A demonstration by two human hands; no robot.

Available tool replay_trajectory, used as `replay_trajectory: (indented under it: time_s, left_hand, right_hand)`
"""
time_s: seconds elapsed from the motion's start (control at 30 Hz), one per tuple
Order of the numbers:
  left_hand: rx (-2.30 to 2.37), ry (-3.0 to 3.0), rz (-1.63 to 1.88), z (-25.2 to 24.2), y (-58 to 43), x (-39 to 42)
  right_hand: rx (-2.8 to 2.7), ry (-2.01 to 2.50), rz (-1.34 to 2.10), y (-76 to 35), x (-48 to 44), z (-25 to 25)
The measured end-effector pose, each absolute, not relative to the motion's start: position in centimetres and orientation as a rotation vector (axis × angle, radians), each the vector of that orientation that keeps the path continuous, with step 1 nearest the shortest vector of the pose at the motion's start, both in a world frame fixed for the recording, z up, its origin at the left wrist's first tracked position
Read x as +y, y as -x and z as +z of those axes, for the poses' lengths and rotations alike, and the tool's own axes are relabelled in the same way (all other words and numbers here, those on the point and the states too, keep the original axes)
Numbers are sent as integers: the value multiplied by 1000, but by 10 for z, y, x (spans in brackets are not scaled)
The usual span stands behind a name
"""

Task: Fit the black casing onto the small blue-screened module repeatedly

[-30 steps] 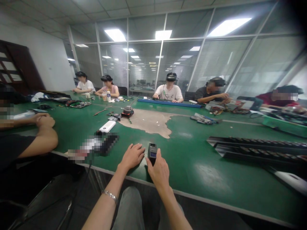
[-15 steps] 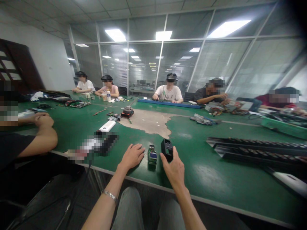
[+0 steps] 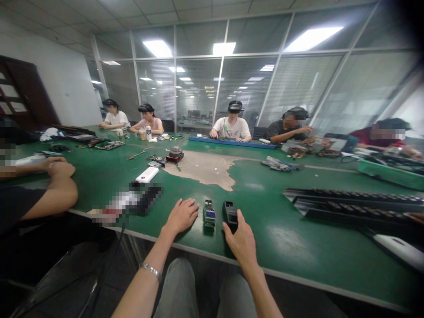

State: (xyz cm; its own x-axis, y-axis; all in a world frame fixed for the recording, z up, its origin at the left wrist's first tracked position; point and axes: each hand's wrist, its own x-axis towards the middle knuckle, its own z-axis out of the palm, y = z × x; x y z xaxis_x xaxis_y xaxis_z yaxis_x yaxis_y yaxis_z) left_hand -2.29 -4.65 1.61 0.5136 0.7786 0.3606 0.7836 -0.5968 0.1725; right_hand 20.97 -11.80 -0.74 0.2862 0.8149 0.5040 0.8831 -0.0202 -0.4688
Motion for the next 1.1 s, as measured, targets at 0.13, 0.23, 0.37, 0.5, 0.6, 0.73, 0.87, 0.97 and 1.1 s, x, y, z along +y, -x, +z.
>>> replay_trajectory:
  time_s: [0.13, 0.23, 0.37, 0.5, 0.6, 0.73, 0.87, 0.97, 1.1]
  left_hand:
    - [-1402, 2726, -642, 16, 23, -47]
    - [-1407, 2724, -644, 16, 23, -47]
    - [-1402, 2719, -642, 16, 23, -47]
    - [-1395, 2716, -641, 15, 23, -46]
    - [-1394, 2720, -642, 14, 23, -46]
    - [-1414, 2725, -647, 14, 23, -46]
    - [-1405, 2727, -663, 15, 23, -47]
    - [-1398, 2724, -660, 16, 24, -48]
    - [-1400, 2724, -646, 18, 24, -48]
  right_hand:
    - [-1524, 1775, -132, -211, -116, -10]
    - [-1492, 1705, -132, -211, -117, -7]
    - [-1526, 1674, -118, -211, -120, -6]
    - [-1610, 1736, -121, -212, -120, -10]
    - [-1590, 1739, -124, -211, -120, -8]
    - [-1451, 1700, -50, -199, -122, 11]
    - [-1437, 1602, 18, -175, -123, 37]
    - [-1473, 1576, 66, -156, -121, 48]
    - [-1492, 1612, 76, -138, -115, 48]
